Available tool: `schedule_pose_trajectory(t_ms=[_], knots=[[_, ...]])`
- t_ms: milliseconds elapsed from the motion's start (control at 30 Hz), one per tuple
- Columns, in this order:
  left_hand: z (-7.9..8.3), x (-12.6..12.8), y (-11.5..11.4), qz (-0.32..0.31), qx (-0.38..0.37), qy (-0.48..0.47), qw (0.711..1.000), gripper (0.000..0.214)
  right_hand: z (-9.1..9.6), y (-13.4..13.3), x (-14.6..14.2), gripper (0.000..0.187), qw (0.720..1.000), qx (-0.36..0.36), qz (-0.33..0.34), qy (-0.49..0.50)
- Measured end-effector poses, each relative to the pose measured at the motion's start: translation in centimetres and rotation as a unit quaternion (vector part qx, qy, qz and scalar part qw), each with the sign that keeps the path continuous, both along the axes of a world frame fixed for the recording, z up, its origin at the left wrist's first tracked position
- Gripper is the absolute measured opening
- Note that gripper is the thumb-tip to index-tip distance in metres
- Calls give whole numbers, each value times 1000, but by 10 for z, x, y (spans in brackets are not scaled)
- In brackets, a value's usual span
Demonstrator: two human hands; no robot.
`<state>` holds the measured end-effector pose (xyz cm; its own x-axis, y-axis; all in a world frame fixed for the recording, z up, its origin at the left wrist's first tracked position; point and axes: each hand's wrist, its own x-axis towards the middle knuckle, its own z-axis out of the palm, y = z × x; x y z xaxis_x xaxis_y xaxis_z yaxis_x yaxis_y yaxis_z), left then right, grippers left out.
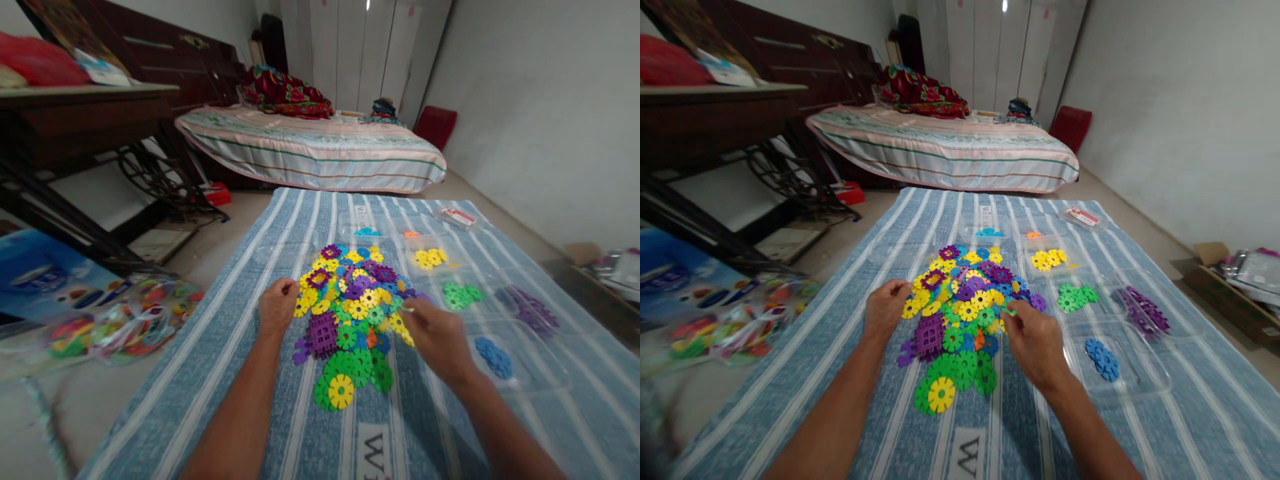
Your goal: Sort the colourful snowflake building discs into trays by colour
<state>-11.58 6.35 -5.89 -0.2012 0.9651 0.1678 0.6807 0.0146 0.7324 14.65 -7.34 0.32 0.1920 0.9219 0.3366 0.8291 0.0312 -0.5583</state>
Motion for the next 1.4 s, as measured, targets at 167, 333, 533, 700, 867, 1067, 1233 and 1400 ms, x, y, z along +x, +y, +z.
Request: schedule_pose_trajectory(t_ms=[167, 333, 533, 700, 867, 1067, 1233, 1400], knots=[[-2, 2, -1, -1, 3, 3, 1000, 24, -31, -39, -53, 19, 975, -127, 181, -20], [-1, 2, -3, -5, 10, 10, 1000, 23, -34, -50, -81, 26, 951, -175, 229, -115], [0, 2, -3, -6, 4, 7, 1000, 22, -29, -46, -91, 22, 936, -214, 227, -164], [0, 2, -2, -4, 8, 6, 1000, 23, -37, -50, -87, 12, 949, -189, 218, -129], [1, 2, -4, -5, 12, 13, 1000, 22, -43, -52, -77, 8, 958, -199, 197, -61], [1, 2, -3, -3, 14, 8, 1000, 25, -37, -54, -67, 8, 956, -250, 153, 1], [1, -1, 0, -7, 9, 2, 1000, 27, -30, -46, -57, 13, 950, -247, 134, 138], [6, -1, 0, -6, 3, 14, 1000, 28, 0, 0, -10, 21, 988, -83, 45, 124]])
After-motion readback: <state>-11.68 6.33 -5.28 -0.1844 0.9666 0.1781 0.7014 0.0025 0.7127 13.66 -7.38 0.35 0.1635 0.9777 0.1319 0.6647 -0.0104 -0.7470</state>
